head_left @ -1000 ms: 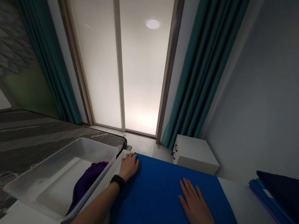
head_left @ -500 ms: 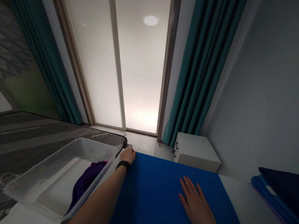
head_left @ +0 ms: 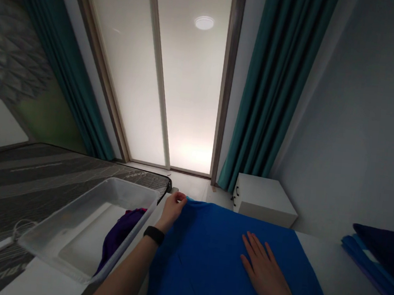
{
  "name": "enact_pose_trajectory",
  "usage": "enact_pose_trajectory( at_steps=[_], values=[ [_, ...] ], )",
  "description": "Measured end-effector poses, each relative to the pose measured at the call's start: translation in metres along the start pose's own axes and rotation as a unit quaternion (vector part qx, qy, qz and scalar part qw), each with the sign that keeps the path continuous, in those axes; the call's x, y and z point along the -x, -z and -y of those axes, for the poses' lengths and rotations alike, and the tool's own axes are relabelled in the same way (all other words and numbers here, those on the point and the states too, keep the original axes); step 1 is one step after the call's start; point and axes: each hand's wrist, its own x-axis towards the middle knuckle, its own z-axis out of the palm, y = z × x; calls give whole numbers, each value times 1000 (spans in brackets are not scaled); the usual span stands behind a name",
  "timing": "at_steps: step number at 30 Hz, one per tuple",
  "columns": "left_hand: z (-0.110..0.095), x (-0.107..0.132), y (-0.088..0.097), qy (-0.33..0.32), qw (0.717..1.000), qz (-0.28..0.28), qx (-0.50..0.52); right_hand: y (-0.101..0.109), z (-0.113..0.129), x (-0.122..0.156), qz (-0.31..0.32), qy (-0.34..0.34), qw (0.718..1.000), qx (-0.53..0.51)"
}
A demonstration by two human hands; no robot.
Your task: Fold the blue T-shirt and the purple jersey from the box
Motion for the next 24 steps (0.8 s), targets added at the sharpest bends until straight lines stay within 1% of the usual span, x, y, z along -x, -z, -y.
enact_pose_trajectory(
  at_steps=[3,6,8,11,13,15,17,20,24],
  values=[
    [5,27,5,-28,999,22,32,-1,-1,0,-3,0,1000,-8],
    [13,47,8,-38,996,54,53,5,3,0,-4,-9,1000,-24],
    [18,53,8,-35,995,67,64,13,6,0,2,-14,999,-36],
    [25,51,7,-19,994,82,64,26,6,-2,23,-21,997,-73],
    [28,49,5,-20,994,90,56,32,1,-3,7,-38,995,-88],
    [30,49,4,-19,994,96,41,37,-10,-5,-22,-71,994,-77],
    [30,50,4,-19,995,100,22,42,-26,-6,-46,-123,990,-50],
    [30,52,5,-31,995,95,-10,49,-57,-10,-68,-207,976,-17],
    [26,54,6,-49,994,90,-40,57,-93,-20,-84,-289,954,4]
  ],
)
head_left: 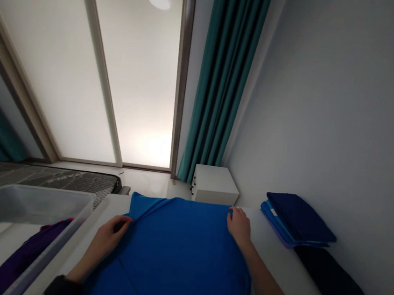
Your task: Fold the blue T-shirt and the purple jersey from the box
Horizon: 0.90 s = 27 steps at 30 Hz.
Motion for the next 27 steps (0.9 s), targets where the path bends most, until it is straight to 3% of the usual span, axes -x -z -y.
enact_pose_trajectory(
  at_steps=[8,14,18,22,27],
  values=[
    [-8,2,0,-34,999,3,-30,-4,-9,-30,3,-79,997,5],
    [-10,2,0,-34,999,4,-30,-7,-4,-39,-6,-85,996,-26],
    [-13,3,1,-22,999,6,-32,2,-1,-39,-27,-73,995,-60],
    [-12,3,2,-7,999,10,-40,21,3,-14,-56,-1,993,-102],
    [-15,4,3,-23,999,16,-39,30,11,58,-72,134,975,-161]
  ],
)
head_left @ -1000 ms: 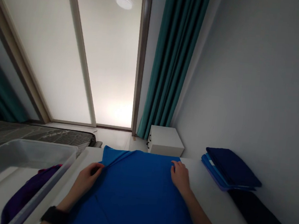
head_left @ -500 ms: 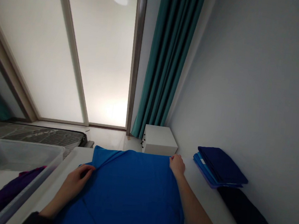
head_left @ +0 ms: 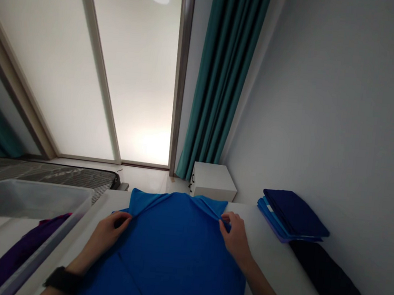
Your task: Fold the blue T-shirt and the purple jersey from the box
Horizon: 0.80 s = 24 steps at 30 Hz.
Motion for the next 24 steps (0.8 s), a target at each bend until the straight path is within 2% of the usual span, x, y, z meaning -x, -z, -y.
enact_pose_trajectory(
  at_steps=[4,7,9,14,17,20,24],
  values=[
    [-6,3,-1,-25,1000,14,-9,-5,13,38,86,72,994,-4],
    [-6,5,-3,-38,998,38,-28,-10,11,43,134,73,988,11],
    [-5,4,-5,-33,998,44,-40,-11,9,38,136,48,990,8],
    [-8,-5,-13,21,998,18,-58,-18,8,23,115,-28,993,5],
    [-16,-11,-16,38,996,27,-79,-28,12,19,109,-15,994,29],
    [-23,-11,-14,18,997,26,-67,-33,12,17,112,3,994,11],
    [-21,1,-3,-13,999,-3,-33,-21,0,13,74,0,997,-14]
  ],
)
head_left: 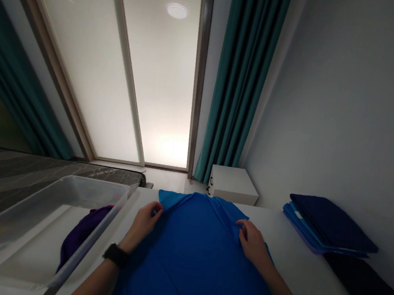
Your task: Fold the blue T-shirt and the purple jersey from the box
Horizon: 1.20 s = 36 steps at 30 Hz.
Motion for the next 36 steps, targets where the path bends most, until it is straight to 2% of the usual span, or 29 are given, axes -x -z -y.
enact_pose_trajectory(
  at_steps=[3,6,8,10,14,20,25,33,36],
  values=[
    [8,14,8,2,1000,11,-1,14,-12,4,0,17,1000,12],
    [14,24,12,0,997,67,-38,20,-18,11,53,42,997,28],
    [16,25,15,-3,995,85,-57,18,-19,16,79,47,995,26],
    [17,18,19,14,995,66,-76,13,-19,19,80,44,996,21],
    [21,-16,25,104,984,3,-142,4,-23,20,58,40,997,14],
    [35,-65,10,141,977,23,-159,-1,-29,21,44,47,998,-5],
    [42,-79,2,126,977,60,-163,-2,-30,21,32,42,999,-11],
    [57,-83,5,64,985,95,-128,-6,-34,22,26,48,998,-8],
    [61,-83,5,51,987,91,-120,-7,-35,21,23,51,998,-9]
  ],
)
